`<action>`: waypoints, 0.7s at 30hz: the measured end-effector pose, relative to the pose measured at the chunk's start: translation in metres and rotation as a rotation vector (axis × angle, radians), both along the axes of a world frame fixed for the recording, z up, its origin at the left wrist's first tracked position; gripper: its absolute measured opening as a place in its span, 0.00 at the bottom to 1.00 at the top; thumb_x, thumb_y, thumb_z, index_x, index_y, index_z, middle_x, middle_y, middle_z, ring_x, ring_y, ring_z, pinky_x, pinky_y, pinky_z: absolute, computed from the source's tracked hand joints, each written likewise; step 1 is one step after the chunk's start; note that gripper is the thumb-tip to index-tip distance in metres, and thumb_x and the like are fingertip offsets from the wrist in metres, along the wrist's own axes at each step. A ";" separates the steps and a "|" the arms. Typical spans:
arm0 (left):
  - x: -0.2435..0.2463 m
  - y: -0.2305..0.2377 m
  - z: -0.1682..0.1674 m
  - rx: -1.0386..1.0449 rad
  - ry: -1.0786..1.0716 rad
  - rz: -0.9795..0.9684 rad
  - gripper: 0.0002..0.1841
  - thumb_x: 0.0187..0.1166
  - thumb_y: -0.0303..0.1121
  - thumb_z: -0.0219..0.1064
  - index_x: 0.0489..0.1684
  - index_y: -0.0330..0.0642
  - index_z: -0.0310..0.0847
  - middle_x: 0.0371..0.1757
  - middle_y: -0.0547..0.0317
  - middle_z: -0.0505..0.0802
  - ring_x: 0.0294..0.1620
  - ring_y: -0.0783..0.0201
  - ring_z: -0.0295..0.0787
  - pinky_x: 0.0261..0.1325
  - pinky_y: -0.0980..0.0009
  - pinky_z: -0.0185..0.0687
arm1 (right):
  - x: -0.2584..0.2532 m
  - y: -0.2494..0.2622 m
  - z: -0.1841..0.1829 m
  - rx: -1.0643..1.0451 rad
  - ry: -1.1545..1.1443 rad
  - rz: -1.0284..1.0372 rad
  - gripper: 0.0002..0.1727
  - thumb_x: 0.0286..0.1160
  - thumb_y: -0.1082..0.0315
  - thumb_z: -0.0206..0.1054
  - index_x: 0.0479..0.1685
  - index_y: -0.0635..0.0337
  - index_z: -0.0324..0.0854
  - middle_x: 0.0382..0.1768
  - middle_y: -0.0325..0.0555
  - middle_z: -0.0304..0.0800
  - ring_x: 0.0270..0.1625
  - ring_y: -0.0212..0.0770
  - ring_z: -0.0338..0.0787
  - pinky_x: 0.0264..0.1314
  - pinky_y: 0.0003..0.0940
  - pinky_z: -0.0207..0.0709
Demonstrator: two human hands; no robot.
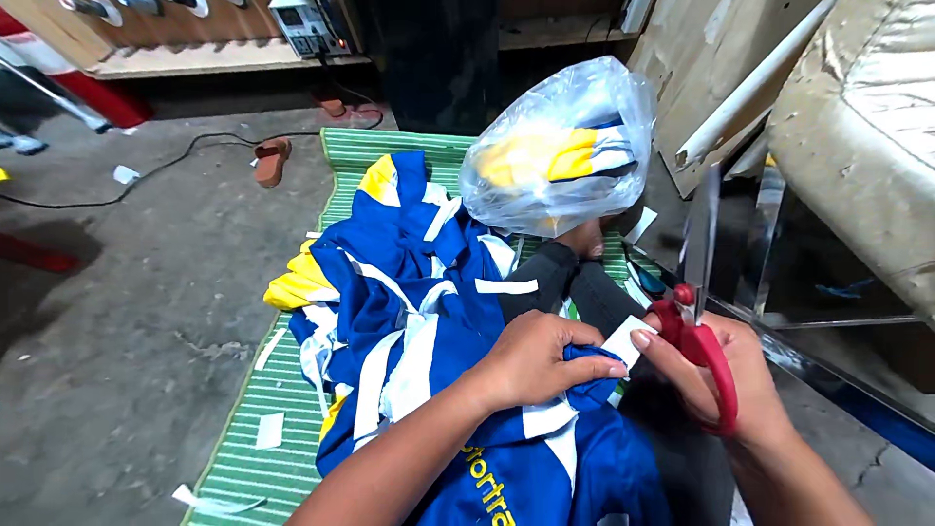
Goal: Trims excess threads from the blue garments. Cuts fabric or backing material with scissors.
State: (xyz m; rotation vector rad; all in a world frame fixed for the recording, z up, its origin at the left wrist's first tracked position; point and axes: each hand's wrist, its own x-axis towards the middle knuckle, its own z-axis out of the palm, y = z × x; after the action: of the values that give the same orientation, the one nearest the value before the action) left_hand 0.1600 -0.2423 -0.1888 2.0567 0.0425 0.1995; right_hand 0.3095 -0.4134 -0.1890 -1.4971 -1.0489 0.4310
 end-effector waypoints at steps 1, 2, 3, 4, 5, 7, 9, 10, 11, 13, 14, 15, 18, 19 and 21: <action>-0.001 0.000 0.001 0.041 0.004 0.012 0.18 0.82 0.48 0.67 0.31 0.42 0.89 0.25 0.67 0.87 0.31 0.76 0.80 0.41 0.69 0.72 | 0.005 -0.010 0.001 -0.047 -0.019 0.025 0.09 0.73 0.54 0.73 0.34 0.49 0.86 0.22 0.17 0.82 0.21 0.11 0.76 0.23 0.09 0.69; -0.001 0.001 0.002 0.067 0.007 0.021 0.18 0.82 0.49 0.67 0.30 0.43 0.89 0.25 0.67 0.87 0.31 0.76 0.80 0.41 0.69 0.72 | 0.010 -0.022 0.001 -0.102 -0.034 0.056 0.16 0.73 0.46 0.73 0.35 0.48 0.87 0.23 0.17 0.83 0.22 0.11 0.76 0.23 0.09 0.69; -0.001 0.003 0.003 0.083 0.007 0.028 0.18 0.82 0.49 0.67 0.31 0.44 0.89 0.25 0.67 0.87 0.31 0.76 0.81 0.41 0.69 0.72 | 0.015 -0.035 0.002 -0.174 -0.053 0.087 0.23 0.71 0.36 0.70 0.37 0.47 0.87 0.24 0.16 0.83 0.23 0.10 0.76 0.24 0.09 0.68; -0.001 0.004 0.004 0.091 0.005 0.032 0.18 0.82 0.49 0.67 0.31 0.45 0.90 0.26 0.68 0.88 0.31 0.77 0.81 0.41 0.69 0.72 | 0.019 -0.049 0.002 -0.250 -0.069 0.129 0.31 0.69 0.28 0.66 0.40 0.47 0.86 0.25 0.17 0.82 0.25 0.10 0.75 0.25 0.10 0.68; -0.001 0.006 0.004 0.096 0.003 0.035 0.18 0.82 0.49 0.68 0.31 0.45 0.90 0.26 0.69 0.88 0.31 0.77 0.81 0.42 0.70 0.73 | 0.023 -0.063 0.001 -0.324 -0.078 0.179 0.37 0.67 0.22 0.62 0.44 0.49 0.86 0.27 0.18 0.82 0.26 0.10 0.75 0.27 0.10 0.68; 0.001 0.008 0.005 0.097 -0.001 0.037 0.17 0.81 0.49 0.68 0.30 0.46 0.90 0.25 0.70 0.88 0.30 0.78 0.81 0.39 0.70 0.73 | 0.026 -0.087 -0.002 -0.444 -0.070 0.230 0.42 0.64 0.19 0.59 0.46 0.51 0.86 0.27 0.21 0.80 0.26 0.11 0.73 0.27 0.12 0.67; 0.003 0.009 0.005 0.096 -0.001 0.037 0.17 0.80 0.49 0.69 0.29 0.47 0.90 0.23 0.70 0.87 0.29 0.78 0.80 0.36 0.71 0.73 | 0.025 -0.104 -0.005 -0.520 -0.031 0.260 0.41 0.64 0.20 0.61 0.45 0.52 0.86 0.25 0.22 0.80 0.24 0.11 0.72 0.25 0.13 0.66; 0.003 0.009 0.005 0.096 0.000 0.036 0.17 0.80 0.49 0.69 0.28 0.47 0.90 0.23 0.71 0.86 0.28 0.78 0.80 0.36 0.71 0.73 | 0.024 -0.109 -0.007 -0.536 -0.004 0.281 0.41 0.64 0.20 0.62 0.44 0.52 0.86 0.24 0.23 0.78 0.24 0.12 0.72 0.25 0.13 0.65; 0.004 0.009 0.005 0.099 -0.002 0.037 0.17 0.80 0.50 0.69 0.28 0.48 0.89 0.23 0.71 0.86 0.28 0.78 0.80 0.36 0.71 0.72 | 0.022 -0.111 -0.010 -0.545 0.025 0.302 0.40 0.64 0.21 0.63 0.44 0.53 0.86 0.23 0.23 0.77 0.23 0.13 0.71 0.24 0.13 0.65; 0.004 0.008 0.005 0.110 -0.007 0.037 0.17 0.80 0.50 0.70 0.28 0.48 0.90 0.23 0.71 0.87 0.29 0.78 0.80 0.37 0.71 0.72 | 0.019 -0.111 -0.014 -0.544 0.077 0.339 0.39 0.64 0.22 0.64 0.42 0.52 0.86 0.23 0.23 0.77 0.23 0.13 0.71 0.24 0.13 0.63; 0.003 0.008 0.005 0.113 -0.008 0.035 0.17 0.79 0.50 0.70 0.28 0.48 0.90 0.23 0.71 0.87 0.29 0.78 0.80 0.38 0.71 0.72 | 0.017 -0.109 -0.015 -0.538 0.100 0.355 0.38 0.64 0.22 0.64 0.42 0.51 0.86 0.22 0.22 0.76 0.22 0.13 0.70 0.23 0.13 0.63; 0.003 0.008 0.005 0.116 -0.009 0.030 0.17 0.79 0.50 0.70 0.28 0.48 0.90 0.23 0.72 0.87 0.29 0.78 0.81 0.38 0.71 0.73 | 0.015 -0.105 -0.016 -0.528 0.117 0.374 0.37 0.64 0.22 0.64 0.41 0.51 0.86 0.22 0.22 0.76 0.22 0.13 0.70 0.23 0.12 0.62; 0.001 0.008 0.007 0.107 -0.017 0.017 0.17 0.79 0.50 0.70 0.28 0.47 0.91 0.24 0.72 0.87 0.30 0.79 0.80 0.40 0.72 0.72 | 0.013 -0.096 -0.018 -0.499 0.134 0.395 0.35 0.65 0.23 0.65 0.39 0.49 0.87 0.20 0.21 0.76 0.21 0.12 0.71 0.22 0.11 0.62; 0.001 0.008 0.006 0.101 -0.024 0.011 0.17 0.79 0.49 0.70 0.28 0.47 0.91 0.24 0.72 0.87 0.30 0.79 0.80 0.39 0.72 0.72 | 0.013 -0.094 -0.018 -0.493 0.136 0.401 0.35 0.65 0.23 0.65 0.38 0.49 0.87 0.20 0.21 0.76 0.21 0.12 0.71 0.22 0.11 0.62; 0.000 0.009 0.007 0.096 -0.020 -0.004 0.17 0.80 0.49 0.70 0.28 0.46 0.91 0.24 0.71 0.88 0.30 0.79 0.80 0.40 0.72 0.72 | 0.013 -0.091 -0.019 -0.481 0.134 0.400 0.35 0.64 0.23 0.65 0.37 0.49 0.87 0.20 0.20 0.76 0.21 0.12 0.70 0.22 0.11 0.61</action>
State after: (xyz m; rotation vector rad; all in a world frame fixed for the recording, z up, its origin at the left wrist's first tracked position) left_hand 0.1599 -0.2338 -0.1823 2.1501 0.0170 0.2239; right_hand 0.3228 -0.5041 -0.2084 -1.6413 -1.1924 1.1140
